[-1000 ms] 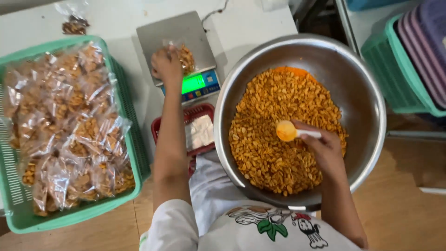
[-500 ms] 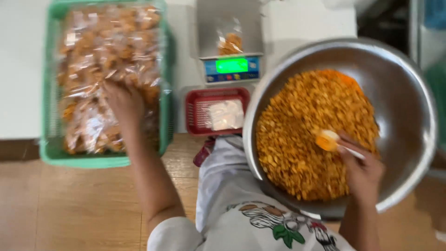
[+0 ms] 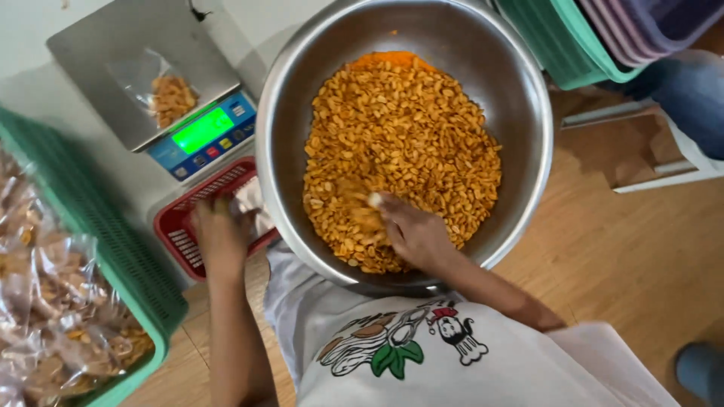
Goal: The person scoops orange-colored snack pieces from a large metal bowl into small plastic bags using a white plastic scoop. Each filled bag is placed on a digital scale to verify weight, then moved to a green basket. The process is repeated continuously throughout the clip.
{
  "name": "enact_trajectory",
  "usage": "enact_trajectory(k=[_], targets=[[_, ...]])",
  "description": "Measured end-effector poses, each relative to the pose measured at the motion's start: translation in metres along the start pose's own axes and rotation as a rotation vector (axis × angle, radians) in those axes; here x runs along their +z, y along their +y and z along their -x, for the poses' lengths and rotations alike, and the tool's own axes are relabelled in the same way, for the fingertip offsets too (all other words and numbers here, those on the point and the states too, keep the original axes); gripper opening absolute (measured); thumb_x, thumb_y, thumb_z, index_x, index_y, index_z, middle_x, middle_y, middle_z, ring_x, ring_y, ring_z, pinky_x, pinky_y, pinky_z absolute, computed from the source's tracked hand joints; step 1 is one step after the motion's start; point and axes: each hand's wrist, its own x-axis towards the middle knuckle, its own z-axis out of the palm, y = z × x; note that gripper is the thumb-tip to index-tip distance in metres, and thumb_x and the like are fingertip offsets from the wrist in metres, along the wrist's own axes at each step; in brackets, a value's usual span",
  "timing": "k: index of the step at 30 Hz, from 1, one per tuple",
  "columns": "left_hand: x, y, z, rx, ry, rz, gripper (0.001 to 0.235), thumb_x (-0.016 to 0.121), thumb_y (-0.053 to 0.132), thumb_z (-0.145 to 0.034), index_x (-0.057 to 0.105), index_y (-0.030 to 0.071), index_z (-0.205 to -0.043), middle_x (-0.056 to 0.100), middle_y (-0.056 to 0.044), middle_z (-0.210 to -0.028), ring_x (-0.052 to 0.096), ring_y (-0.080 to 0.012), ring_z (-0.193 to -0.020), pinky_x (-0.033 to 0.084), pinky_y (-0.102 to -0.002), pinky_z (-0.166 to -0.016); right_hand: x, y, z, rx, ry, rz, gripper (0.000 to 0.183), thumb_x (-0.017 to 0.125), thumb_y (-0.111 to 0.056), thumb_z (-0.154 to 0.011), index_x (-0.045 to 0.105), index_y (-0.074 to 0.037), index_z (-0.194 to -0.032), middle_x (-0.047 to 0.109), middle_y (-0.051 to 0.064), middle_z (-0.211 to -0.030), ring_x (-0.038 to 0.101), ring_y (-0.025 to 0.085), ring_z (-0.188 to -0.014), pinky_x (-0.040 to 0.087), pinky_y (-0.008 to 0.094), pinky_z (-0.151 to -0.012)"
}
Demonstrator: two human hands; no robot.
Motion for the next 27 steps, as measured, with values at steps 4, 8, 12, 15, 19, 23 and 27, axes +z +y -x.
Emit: enact_trajectory(k=[4,8,12,15,19,23,27], targets=[[0.018,-0.015,-0.005,0.001,0.149,-0.025,0.038,0.089,0.018,-0.078,0.074,-0.002,-0.107,0.067,-0.025,-0.103,0.066,-0.0498,-0.093,0.055,-0.057,-0.081,-0.022,0.046,-0.082,-0.132,0.172,0.807,0.041,0.050,-0.031,-0.110,0.052,-0.023,-0.070,0.045,-0.007,-0.052,0.047,0.011,-0.042,0.032,0.022,-0.039],[0.018,-0.025,-0.002,-0.146,0.169,-0.053,0.033,0.082,0.030,-0.082,0.068,0.012,-0.106,0.070,-0.014,-0.094,0.070,-0.0449,-0.087,0.053,-0.057,-0.079,-0.034,0.059,-0.100,-0.250,0.128,0.426,0.015,0.064,-0.014,-0.098,0.079,-0.009,-0.101,0.077,0.005,-0.090,0.072,0.021,-0.069,0.054,0.030,-0.054],[-0.014,-0.018,0.011,-0.351,0.164,0.324,0.038,0.073,0.025,-0.087,0.056,0.015,-0.120,0.072,-0.017,-0.095,0.069,-0.0485,-0.092,0.050,-0.060,-0.079,-0.024,0.030,-0.055,-0.161,-0.045,-0.082,0.018,0.064,-0.010,-0.095,0.079,-0.005,-0.105,0.080,0.012,-0.098,0.075,0.031,-0.076,0.058,0.034,-0.057],[-0.070,0.038,0.011,-0.078,0.165,1.017,0.044,0.043,-0.014,-0.089,0.039,0.006,-0.128,0.061,-0.020,-0.107,0.067,-0.0288,-0.076,0.057,-0.037,-0.062,-0.012,0.022,-0.037,0.265,-0.164,-0.664,0.018,0.073,-0.007,-0.094,0.081,-0.005,-0.109,0.081,0.013,-0.102,0.077,0.026,-0.094,0.062,0.033,-0.076],[-0.060,0.068,0.028,-0.180,0.091,1.438,0.020,0.057,0.003,-0.101,0.054,0.009,-0.120,0.063,-0.010,-0.101,0.064,-0.0119,-0.064,0.052,-0.018,-0.045,0.003,0.034,-0.040,0.428,-0.182,-0.937,0.016,0.080,-0.007,-0.089,0.081,-0.005,-0.105,0.080,0.012,-0.097,0.070,0.016,-0.091,0.061,0.032,-0.074],[-0.078,0.121,0.041,-0.095,-0.230,1.343,0.007,0.075,0.010,-0.090,0.075,0.003,-0.089,0.072,-0.012,-0.066,0.052,-0.0089,-0.038,0.041,-0.023,-0.030,-0.022,0.015,-0.060,0.583,-0.152,-1.158,0.022,0.079,-0.007,-0.090,0.078,0.003,-0.109,0.076,0.017,-0.089,0.075,0.024,-0.076,0.065,0.033,-0.057],[-0.036,0.131,0.052,-0.134,-0.495,1.591,0.032,0.072,-0.005,-0.089,0.059,-0.004,-0.118,0.076,-0.027,-0.106,0.074,-0.0306,-0.052,0.044,-0.022,-0.023,-0.029,0.017,-0.066,0.565,-0.075,-1.315,0.030,0.080,-0.004,-0.086,0.073,0.012,-0.110,0.072,0.025,-0.080,0.076,0.030,-0.065,0.062,0.035,-0.038]])
